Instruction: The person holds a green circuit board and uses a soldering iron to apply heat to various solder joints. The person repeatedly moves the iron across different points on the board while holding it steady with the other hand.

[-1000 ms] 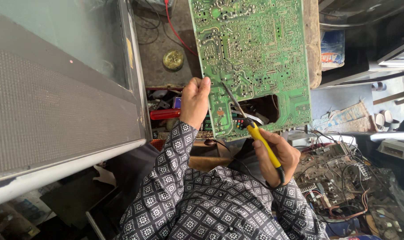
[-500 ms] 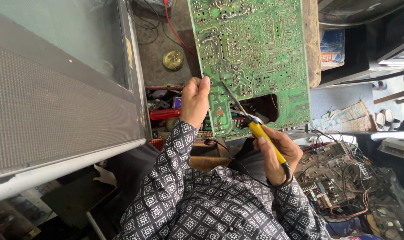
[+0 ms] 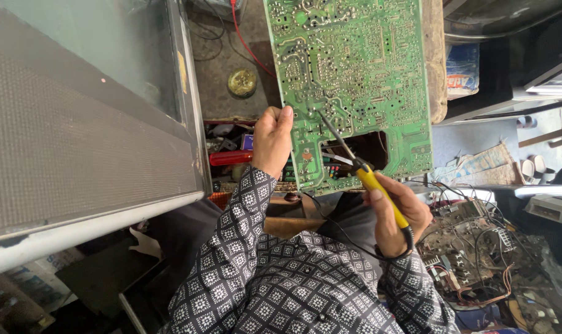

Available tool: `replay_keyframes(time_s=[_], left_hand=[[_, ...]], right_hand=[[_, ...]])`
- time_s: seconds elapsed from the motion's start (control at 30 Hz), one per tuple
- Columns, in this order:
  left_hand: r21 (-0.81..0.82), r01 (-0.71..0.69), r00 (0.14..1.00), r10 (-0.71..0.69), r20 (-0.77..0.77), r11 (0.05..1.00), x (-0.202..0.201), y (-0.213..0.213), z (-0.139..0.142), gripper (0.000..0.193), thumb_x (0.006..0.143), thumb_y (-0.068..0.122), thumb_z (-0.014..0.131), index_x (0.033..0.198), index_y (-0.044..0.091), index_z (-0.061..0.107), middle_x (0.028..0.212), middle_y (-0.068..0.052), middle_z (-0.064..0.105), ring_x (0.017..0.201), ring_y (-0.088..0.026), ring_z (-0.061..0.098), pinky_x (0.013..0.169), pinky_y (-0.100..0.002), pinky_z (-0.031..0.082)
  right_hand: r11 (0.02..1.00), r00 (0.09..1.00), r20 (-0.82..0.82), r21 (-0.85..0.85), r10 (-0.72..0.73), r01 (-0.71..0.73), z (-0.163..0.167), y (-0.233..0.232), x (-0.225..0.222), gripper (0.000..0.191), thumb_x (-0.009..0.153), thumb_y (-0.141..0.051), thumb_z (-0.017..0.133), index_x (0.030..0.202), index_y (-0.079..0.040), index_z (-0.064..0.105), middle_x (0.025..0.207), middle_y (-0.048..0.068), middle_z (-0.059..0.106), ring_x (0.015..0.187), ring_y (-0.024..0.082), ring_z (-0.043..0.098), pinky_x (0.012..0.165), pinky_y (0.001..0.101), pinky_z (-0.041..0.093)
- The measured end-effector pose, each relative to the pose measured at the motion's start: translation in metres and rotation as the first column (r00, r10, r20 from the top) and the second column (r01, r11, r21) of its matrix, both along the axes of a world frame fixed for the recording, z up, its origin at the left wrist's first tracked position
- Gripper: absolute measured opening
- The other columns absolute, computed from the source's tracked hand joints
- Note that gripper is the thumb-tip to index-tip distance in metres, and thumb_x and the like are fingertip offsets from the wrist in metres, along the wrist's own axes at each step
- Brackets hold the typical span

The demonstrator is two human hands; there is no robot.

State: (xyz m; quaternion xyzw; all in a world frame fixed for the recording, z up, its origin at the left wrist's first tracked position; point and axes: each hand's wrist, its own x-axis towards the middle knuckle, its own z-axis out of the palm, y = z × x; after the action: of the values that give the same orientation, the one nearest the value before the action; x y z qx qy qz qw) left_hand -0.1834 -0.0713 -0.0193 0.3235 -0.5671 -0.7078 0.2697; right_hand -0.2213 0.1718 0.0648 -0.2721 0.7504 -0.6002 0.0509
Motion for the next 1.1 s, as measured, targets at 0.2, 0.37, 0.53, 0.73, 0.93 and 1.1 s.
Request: replay_keyframes(time_s=[0.2, 0.37, 0.53, 0.73, 0.93, 1.1], left_hand=[[0.017, 0.000, 1.000, 0.001, -0.021, 1.000, -0.002, 0.000, -0.001, 0.032, 0.106, 0.029, 0.057, 0.082, 0.008, 0.053, 0.069, 0.007, 0.045, 0.062, -0.004, 0.039, 0.055, -0.025, 0.037], [-0.003, 0.010, 1.000, -0.010, -0.022, 1.000, 0.000, -0.001, 0.000, 0.033, 0.107, 0.029, 0.057, 0.082, 0.008, 0.053, 0.068, 0.006, 0.044, 0.061, -0.004, 0.039, 0.055, -0.024, 0.038], [0.020, 0.016, 1.000, -0.016, -0.006, 1.000, 0.000, 0.000, 0.002, 0.033, 0.106, 0.030, 0.056, 0.082, 0.009, 0.053, 0.068, 0.007, 0.045, 0.060, -0.005, 0.039, 0.054, -0.025, 0.037], [-0.013, 0.004, 1.000, -0.004, -0.019, 1.000, 0.001, 0.000, 0.001, 0.032, 0.107, 0.030, 0.057, 0.083, 0.008, 0.053, 0.069, 0.007, 0.045, 0.062, -0.004, 0.039, 0.056, -0.024, 0.038], [-0.019, 0.006, 1.000, -0.006, 0.002, 1.000, 0.000, 0.000, -0.001, 0.034, 0.107, 0.031, 0.057, 0.082, 0.008, 0.052, 0.069, 0.007, 0.044, 0.063, -0.004, 0.039, 0.056, -0.024, 0.037], [-0.008, 0.004, 0.999, -0.004, -0.033, 1.000, 0.001, 0.000, -0.002, 0.033, 0.107, 0.031, 0.057, 0.082, 0.008, 0.051, 0.070, 0.007, 0.044, 0.063, -0.004, 0.038, 0.056, -0.024, 0.037]], right_hand=[[0.999, 0.999, 0.044, 0.040, 0.010, -0.012, -0.002, 0.003, 0.000, 0.026, 0.099, -0.004, 0.066, 0.121, 0.009, 0.069, 0.093, 0.015, 0.075, 0.080, 0.014, 0.071, 0.076, 0.0235, 0.057], [0.999, 0.998, 0.055, 0.025, 0.031, -0.032, -0.004, -0.001, -0.001, 0.025, 0.099, -0.003, 0.066, 0.121, 0.008, 0.069, 0.098, 0.014, 0.076, 0.082, 0.013, 0.072, 0.076, 0.0231, 0.058], [0.997, 0.997, 0.042, 0.044, 0.059, -0.061, -0.001, 0.001, -0.001, 0.026, 0.098, -0.002, 0.068, 0.122, 0.006, 0.070, 0.097, 0.014, 0.076, 0.082, 0.012, 0.071, 0.076, 0.0223, 0.057], [0.995, 0.998, -0.040, 0.091, 0.048, -0.044, 0.004, -0.005, 0.004, 0.025, 0.096, -0.002, 0.070, 0.121, 0.005, 0.071, 0.099, 0.014, 0.077, 0.083, 0.012, 0.073, 0.075, 0.0220, 0.057], [0.972, 0.929, -0.320, 0.194, 0.188, -0.130, 0.017, -0.008, 0.006, 0.026, 0.093, -0.003, 0.073, 0.118, 0.004, 0.069, 0.109, 0.018, 0.075, 0.097, 0.019, 0.075, 0.083, 0.0261, 0.058], [0.972, 0.969, -0.216, 0.223, 0.121, -0.072, 0.021, -0.009, 0.011, 0.027, 0.092, -0.004, 0.073, 0.118, 0.004, 0.071, 0.104, 0.016, 0.077, 0.089, 0.016, 0.075, 0.076, 0.0247, 0.057]])
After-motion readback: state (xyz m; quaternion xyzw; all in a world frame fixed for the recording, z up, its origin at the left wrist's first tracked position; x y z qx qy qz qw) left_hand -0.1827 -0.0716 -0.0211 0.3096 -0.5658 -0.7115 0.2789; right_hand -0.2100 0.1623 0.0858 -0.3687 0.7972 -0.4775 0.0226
